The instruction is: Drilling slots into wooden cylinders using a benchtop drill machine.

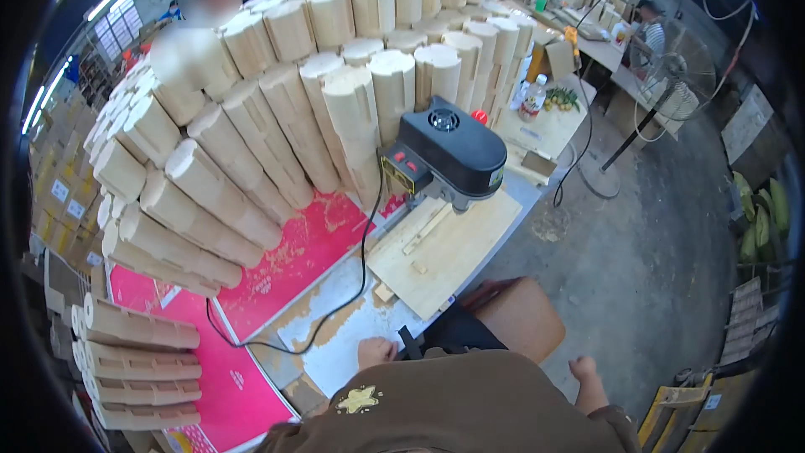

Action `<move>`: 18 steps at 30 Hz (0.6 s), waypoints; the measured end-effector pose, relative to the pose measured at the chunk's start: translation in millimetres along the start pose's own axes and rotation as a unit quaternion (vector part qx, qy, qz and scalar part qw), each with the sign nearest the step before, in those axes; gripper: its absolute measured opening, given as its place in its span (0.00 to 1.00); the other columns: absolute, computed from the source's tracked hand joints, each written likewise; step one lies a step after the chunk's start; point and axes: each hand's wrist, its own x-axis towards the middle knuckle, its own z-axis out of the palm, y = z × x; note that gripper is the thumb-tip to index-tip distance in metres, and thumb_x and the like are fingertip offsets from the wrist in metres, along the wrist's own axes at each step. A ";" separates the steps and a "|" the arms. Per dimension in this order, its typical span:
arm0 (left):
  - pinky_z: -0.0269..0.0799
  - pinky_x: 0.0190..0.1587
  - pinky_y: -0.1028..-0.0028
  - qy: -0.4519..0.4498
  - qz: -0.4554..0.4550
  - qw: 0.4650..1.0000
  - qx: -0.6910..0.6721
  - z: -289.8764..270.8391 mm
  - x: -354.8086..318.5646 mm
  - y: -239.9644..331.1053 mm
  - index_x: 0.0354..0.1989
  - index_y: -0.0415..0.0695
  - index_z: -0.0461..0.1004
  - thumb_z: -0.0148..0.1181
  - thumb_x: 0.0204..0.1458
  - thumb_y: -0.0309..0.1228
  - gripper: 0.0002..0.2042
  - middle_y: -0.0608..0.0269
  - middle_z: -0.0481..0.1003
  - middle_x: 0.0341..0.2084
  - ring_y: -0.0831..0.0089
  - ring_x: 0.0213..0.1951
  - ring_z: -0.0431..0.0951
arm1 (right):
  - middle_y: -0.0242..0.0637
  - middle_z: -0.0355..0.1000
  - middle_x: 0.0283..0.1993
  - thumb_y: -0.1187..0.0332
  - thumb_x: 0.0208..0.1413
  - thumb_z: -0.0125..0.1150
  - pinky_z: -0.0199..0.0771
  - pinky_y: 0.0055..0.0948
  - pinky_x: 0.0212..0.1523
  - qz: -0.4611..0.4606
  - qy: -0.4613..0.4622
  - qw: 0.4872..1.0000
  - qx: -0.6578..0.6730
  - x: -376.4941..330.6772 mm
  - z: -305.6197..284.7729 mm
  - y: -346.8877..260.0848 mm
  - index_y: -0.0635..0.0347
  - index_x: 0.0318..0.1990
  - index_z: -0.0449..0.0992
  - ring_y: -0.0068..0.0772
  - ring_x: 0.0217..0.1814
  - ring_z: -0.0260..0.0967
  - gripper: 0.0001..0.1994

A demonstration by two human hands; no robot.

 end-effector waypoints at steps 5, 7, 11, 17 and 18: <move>0.58 0.17 0.61 0.037 0.011 0.999 -0.027 11.9 -15.6 -22.2 0.09 0.45 0.63 0.62 0.38 0.30 0.14 0.60 0.66 0.09 0.59 0.14 0.68 | 0.50 0.74 0.38 0.62 0.43 0.52 0.71 0.41 0.46 -0.181 0.016 0.970 -0.160 38.1 -71.2 -181.6 0.58 0.33 0.79 0.52 0.43 0.71 0.14; 0.60 0.17 0.62 0.031 0.012 0.996 -0.080 0.2 -0.8 -11.4 0.09 0.44 0.64 0.63 0.38 0.31 0.15 0.58 0.66 0.09 0.58 0.14 0.67 | 0.49 0.74 0.36 0.66 0.41 0.52 0.71 0.43 0.46 -0.242 0.084 0.962 -0.091 17.6 -111.4 -230.6 0.59 0.30 0.78 0.52 0.41 0.71 0.11; 0.63 0.19 0.62 -0.052 -0.077 0.995 -0.046 -1.3 -8.5 -17.7 0.09 0.43 0.64 0.62 0.40 0.33 0.15 0.57 0.67 0.10 0.57 0.15 0.69 | 0.49 0.74 0.35 0.67 0.39 0.53 0.70 0.43 0.45 -0.334 0.126 0.929 -0.100 42.9 -138.3 -291.7 0.59 0.28 0.77 0.52 0.40 0.71 0.09; 0.64 0.19 0.61 0.036 -0.126 0.991 -0.021 -1.2 -7.5 -12.3 0.10 0.43 0.65 0.61 0.41 0.34 0.15 0.57 0.67 0.11 0.57 0.16 0.70 | 0.46 0.75 0.39 0.64 0.41 0.53 0.70 0.41 0.47 -0.315 -0.006 0.871 -0.378 100.3 -121.2 -327.1 0.57 0.35 0.79 0.48 0.45 0.71 0.14; 0.64 0.19 0.61 0.051 -0.146 0.988 -0.019 0.2 -5.9 -7.0 0.10 0.43 0.65 0.61 0.41 0.34 0.15 0.57 0.67 0.11 0.57 0.16 0.70 | 0.46 0.73 0.44 0.64 0.43 0.53 0.69 0.39 0.49 -0.307 -0.041 0.851 -0.425 125.2 -113.4 -320.6 0.57 0.39 0.78 0.47 0.48 0.70 0.15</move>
